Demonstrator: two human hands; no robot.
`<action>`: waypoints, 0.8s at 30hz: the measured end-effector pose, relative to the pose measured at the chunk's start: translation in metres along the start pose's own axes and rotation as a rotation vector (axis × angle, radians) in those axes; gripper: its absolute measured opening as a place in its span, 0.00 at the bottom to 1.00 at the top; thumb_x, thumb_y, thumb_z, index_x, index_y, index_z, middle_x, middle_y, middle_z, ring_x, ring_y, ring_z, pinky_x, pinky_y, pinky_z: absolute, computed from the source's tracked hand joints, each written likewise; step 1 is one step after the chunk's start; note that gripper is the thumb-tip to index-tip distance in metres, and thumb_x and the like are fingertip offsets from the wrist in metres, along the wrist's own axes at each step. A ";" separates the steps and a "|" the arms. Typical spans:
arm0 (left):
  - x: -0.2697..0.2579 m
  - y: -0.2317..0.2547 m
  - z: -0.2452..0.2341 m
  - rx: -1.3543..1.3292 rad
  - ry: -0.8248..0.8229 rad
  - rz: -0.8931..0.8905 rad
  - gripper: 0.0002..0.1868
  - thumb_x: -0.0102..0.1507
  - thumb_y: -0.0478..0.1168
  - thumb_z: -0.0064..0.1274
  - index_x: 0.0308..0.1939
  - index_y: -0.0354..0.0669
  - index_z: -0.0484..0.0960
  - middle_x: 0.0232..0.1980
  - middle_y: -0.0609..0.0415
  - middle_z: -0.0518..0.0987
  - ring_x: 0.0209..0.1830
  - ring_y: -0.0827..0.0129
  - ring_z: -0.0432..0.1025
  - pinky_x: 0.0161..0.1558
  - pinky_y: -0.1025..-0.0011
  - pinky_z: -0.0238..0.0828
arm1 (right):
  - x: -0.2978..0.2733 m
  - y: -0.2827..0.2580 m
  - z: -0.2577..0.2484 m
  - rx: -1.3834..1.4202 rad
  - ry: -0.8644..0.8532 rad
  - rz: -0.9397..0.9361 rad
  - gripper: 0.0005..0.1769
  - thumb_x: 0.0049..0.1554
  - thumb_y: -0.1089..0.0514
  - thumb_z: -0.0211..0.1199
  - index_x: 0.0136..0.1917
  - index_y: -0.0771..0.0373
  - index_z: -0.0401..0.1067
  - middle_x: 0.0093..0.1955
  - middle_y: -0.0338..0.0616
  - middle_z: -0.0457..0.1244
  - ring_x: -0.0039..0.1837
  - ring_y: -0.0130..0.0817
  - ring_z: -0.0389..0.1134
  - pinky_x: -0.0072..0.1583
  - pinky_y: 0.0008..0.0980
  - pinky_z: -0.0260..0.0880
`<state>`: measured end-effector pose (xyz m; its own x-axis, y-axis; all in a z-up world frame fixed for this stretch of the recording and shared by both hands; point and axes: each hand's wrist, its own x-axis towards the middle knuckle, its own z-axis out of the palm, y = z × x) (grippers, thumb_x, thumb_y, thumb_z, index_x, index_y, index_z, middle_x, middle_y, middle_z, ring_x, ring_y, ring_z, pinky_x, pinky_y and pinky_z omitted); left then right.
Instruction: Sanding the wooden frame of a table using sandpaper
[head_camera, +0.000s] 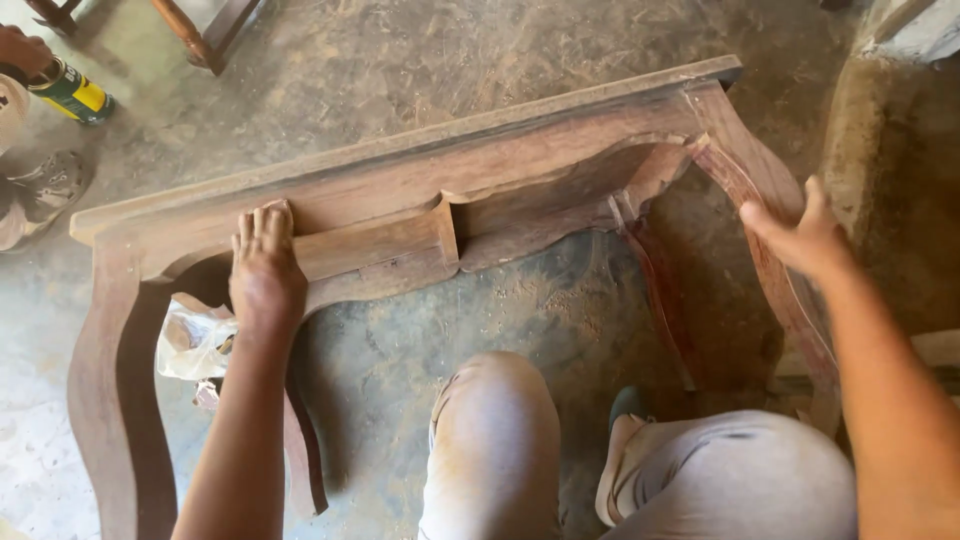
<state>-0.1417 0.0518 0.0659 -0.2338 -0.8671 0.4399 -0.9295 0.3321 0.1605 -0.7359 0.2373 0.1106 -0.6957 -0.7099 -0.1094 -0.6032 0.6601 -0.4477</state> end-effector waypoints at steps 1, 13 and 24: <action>0.004 0.010 0.002 -0.026 0.031 0.065 0.21 0.72 0.27 0.40 0.70 0.34 0.71 0.71 0.40 0.72 0.74 0.49 0.63 0.77 0.52 0.55 | 0.000 0.002 0.006 -0.050 -0.004 0.045 0.58 0.58 0.32 0.61 0.86 0.61 0.37 0.82 0.68 0.46 0.77 0.71 0.51 0.70 0.67 0.55; 0.144 0.450 0.197 -0.313 -0.221 0.591 0.11 0.68 0.36 0.40 0.55 0.46 0.66 0.55 0.55 0.63 0.57 0.63 0.54 0.64 0.66 0.54 | 0.029 0.047 0.046 -0.535 0.145 0.011 0.60 0.56 0.31 0.65 0.87 0.61 0.42 0.62 0.69 0.66 0.50 0.65 0.74 0.49 0.55 0.74; 0.057 0.146 0.071 -0.212 -0.287 0.264 0.31 0.67 0.29 0.36 0.74 0.50 0.68 0.79 0.56 0.65 0.79 0.63 0.58 0.69 0.68 0.65 | 0.017 0.032 0.020 -0.393 -0.032 0.048 0.60 0.57 0.34 0.66 0.89 0.56 0.40 0.63 0.73 0.67 0.56 0.72 0.72 0.55 0.58 0.71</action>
<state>-0.3114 0.0244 0.0514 -0.5531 -0.8002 0.2317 -0.7552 0.5991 0.2661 -0.7589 0.2416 0.0763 -0.7184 -0.6789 -0.1520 -0.6776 0.7323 -0.0679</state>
